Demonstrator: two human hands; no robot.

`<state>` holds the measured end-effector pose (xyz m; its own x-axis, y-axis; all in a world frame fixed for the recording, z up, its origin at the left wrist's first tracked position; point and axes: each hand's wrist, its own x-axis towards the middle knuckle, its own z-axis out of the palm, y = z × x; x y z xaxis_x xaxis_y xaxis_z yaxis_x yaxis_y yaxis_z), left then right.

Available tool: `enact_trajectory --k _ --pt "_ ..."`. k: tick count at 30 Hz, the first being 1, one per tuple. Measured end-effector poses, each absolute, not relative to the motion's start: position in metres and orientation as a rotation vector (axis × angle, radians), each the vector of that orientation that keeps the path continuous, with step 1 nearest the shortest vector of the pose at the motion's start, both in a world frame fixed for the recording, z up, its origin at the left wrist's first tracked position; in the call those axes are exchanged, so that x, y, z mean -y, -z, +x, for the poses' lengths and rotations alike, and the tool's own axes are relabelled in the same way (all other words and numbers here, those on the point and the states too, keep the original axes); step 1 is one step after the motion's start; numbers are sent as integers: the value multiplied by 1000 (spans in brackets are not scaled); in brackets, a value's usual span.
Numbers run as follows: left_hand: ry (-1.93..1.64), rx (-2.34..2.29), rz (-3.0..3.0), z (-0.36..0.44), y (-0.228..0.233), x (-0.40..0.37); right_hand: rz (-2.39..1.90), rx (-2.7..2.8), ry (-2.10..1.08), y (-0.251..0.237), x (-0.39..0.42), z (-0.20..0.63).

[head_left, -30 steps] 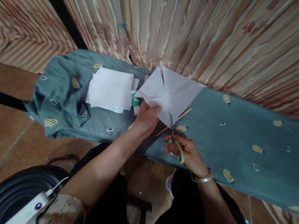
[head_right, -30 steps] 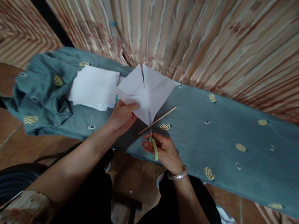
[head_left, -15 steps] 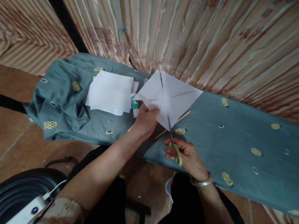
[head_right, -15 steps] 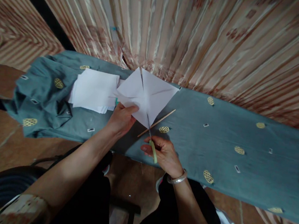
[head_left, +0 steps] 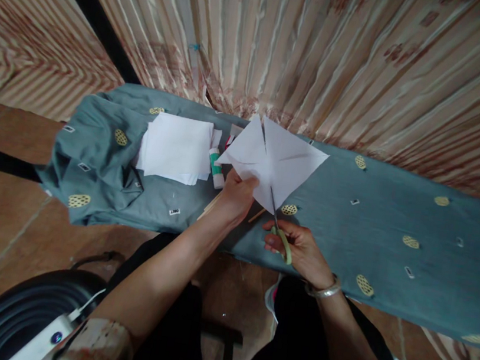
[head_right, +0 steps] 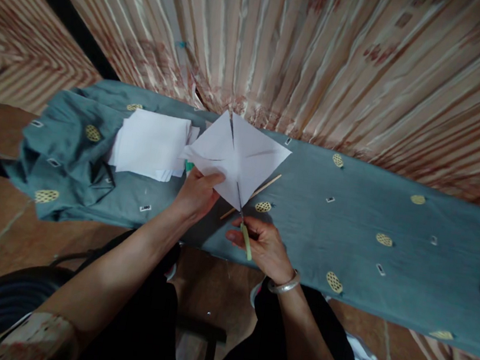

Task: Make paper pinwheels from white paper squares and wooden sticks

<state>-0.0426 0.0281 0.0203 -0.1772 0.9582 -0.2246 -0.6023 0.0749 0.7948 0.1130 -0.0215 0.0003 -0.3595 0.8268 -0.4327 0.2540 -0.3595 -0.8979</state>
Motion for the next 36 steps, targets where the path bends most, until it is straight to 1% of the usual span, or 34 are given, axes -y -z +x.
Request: enact_trajectory --k 6,16,27,36 --pt "-1511 -939 505 -45 -17 -30 -1437 1384 -1786 -1 22 111" --pt "-1486 -953 522 -41 -11 -27 -1429 1450 -1708 0 21 112" --pt "-1497 -938 494 -40 -17 -26 -1473 1309 -1776 -2 21 111" --pt "-1461 -954 532 -36 -7 -24 -1453 1280 -1755 -1 20 109"
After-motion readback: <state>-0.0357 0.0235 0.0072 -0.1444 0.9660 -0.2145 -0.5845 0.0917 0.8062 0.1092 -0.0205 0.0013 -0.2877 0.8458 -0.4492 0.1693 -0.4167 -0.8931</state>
